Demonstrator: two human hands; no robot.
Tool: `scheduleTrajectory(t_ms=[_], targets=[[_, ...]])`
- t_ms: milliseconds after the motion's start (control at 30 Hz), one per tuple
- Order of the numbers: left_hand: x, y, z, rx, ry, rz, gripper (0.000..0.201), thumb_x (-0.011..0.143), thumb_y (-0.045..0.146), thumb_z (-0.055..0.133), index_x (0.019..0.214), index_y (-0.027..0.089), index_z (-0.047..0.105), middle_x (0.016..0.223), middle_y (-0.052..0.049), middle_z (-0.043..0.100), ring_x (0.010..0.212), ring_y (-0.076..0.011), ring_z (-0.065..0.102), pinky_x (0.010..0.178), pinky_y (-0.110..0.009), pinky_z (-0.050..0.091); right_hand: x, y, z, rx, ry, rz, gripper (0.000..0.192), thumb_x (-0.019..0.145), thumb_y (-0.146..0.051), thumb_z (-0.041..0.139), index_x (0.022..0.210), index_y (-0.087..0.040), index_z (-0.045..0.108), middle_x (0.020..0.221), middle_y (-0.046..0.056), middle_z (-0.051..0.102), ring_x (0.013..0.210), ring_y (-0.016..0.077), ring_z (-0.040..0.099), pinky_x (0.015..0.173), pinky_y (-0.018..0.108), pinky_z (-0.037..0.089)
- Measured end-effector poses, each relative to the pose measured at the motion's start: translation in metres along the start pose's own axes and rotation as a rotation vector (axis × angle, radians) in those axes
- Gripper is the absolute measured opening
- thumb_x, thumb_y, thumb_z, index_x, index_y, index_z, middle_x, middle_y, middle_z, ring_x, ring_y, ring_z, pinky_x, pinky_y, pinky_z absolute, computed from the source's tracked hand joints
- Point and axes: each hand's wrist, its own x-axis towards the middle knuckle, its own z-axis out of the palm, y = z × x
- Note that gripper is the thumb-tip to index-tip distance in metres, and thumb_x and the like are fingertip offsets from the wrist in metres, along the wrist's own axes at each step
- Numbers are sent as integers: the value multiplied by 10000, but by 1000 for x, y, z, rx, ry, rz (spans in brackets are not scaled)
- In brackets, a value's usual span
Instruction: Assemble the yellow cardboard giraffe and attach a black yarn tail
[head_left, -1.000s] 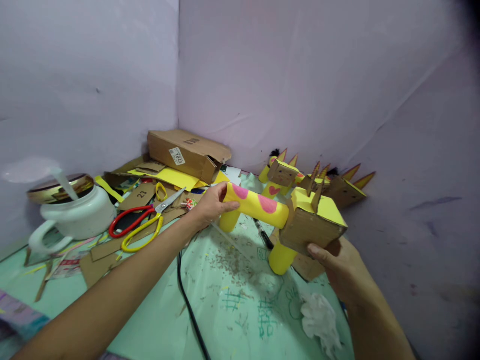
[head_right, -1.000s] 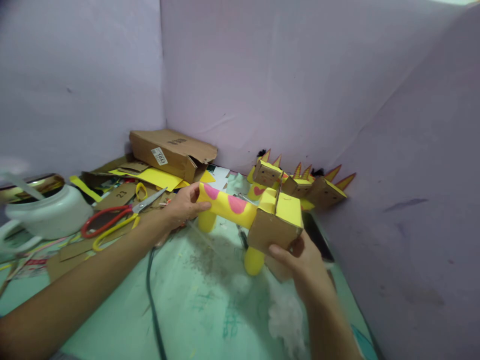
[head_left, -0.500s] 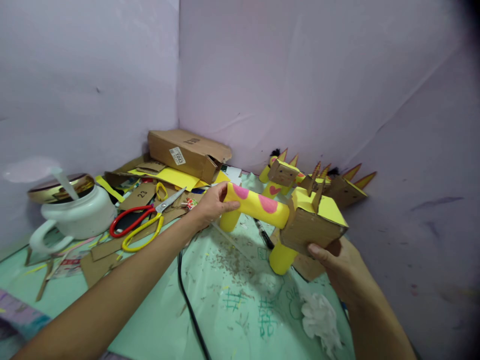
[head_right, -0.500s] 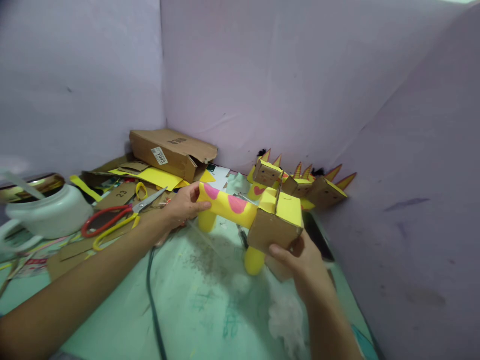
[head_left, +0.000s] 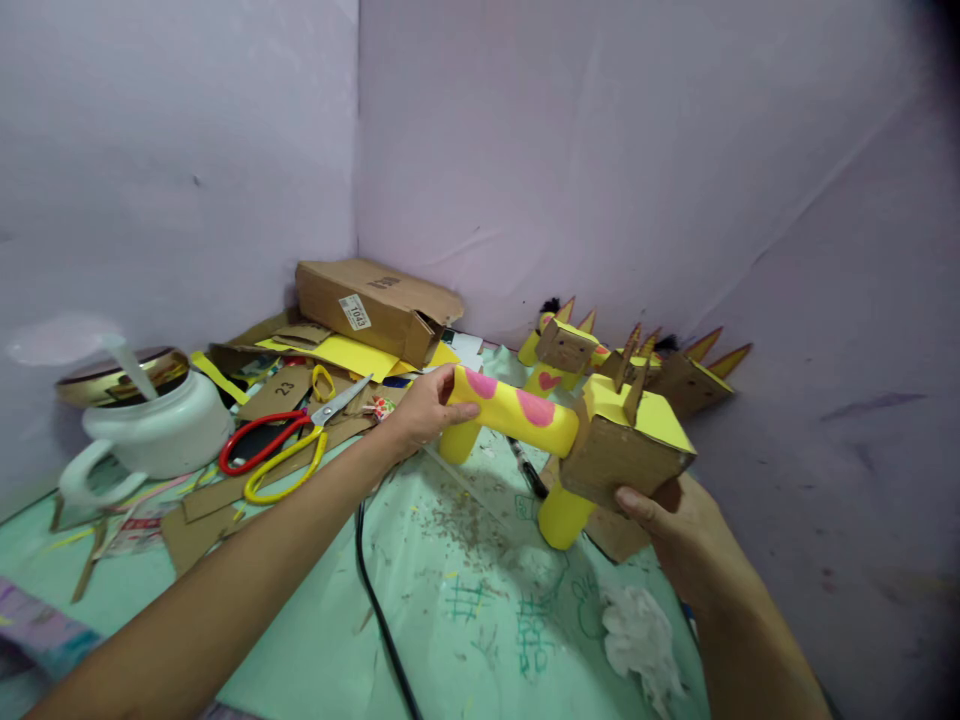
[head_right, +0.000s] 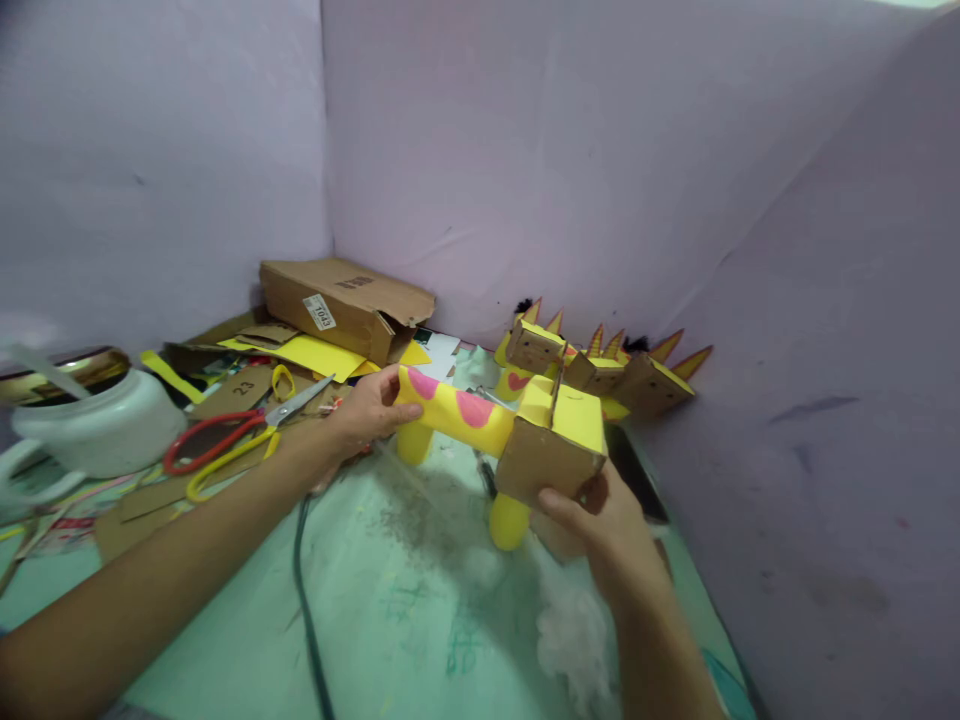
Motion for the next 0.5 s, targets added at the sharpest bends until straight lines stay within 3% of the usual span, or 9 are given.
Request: scheduleTrajectory(t_ms=[500], targets=[[0, -1, -1, 20, 2, 3, 393, 560, 228, 715, 908, 149, 549, 891, -31, 634, 823, -179, 586, 751, -312, 445, 2, 4, -3, -29, 2, -10, 685, 576, -370, 757, 1202, -242, 511, 1099, 91, 655, 1026, 323, 584, 798, 405, 500]])
